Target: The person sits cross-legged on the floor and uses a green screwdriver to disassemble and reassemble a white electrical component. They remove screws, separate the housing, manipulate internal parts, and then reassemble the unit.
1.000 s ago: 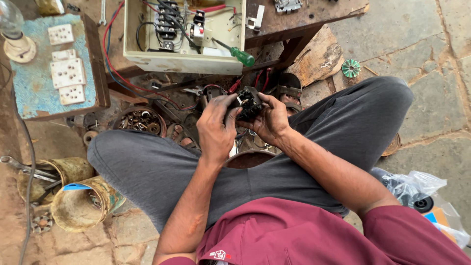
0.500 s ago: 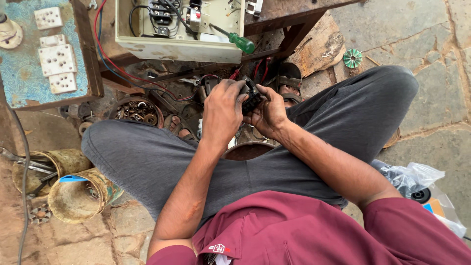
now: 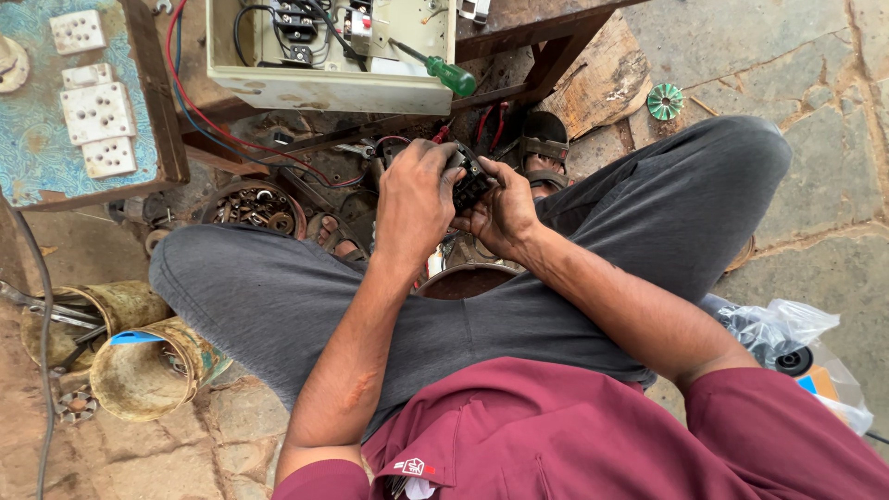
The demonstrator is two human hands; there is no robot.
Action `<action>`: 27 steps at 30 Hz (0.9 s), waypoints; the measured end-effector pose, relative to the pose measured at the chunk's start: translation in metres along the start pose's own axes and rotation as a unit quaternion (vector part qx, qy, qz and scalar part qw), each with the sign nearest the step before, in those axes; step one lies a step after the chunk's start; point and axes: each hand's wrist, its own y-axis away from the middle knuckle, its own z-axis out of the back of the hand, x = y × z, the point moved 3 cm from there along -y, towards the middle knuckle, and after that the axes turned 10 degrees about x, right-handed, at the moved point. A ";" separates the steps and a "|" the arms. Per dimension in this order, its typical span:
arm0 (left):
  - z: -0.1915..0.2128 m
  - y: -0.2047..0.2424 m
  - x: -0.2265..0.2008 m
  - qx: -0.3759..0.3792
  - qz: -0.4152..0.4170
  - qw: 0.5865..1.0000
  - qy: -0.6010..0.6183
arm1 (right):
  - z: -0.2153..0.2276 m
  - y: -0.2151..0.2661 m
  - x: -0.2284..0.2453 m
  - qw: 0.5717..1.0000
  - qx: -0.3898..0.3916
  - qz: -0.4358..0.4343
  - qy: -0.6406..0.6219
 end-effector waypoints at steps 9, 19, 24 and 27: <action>0.006 -0.001 -0.002 0.004 0.005 1.000 0.026 | 0.002 -0.002 -0.001 1.000 0.001 -0.008 -0.012; 0.003 -0.001 -0.001 0.002 -0.001 1.000 0.014 | -0.001 0.000 0.000 1.000 -0.009 -0.002 0.016; 0.002 0.000 -0.002 -0.014 -0.003 0.999 0.044 | -0.001 0.001 0.000 1.000 -0.007 -0.003 0.023; 0.002 0.002 -0.004 -0.029 -0.011 0.998 0.061 | 0.000 0.001 0.000 1.000 -0.003 -0.005 0.011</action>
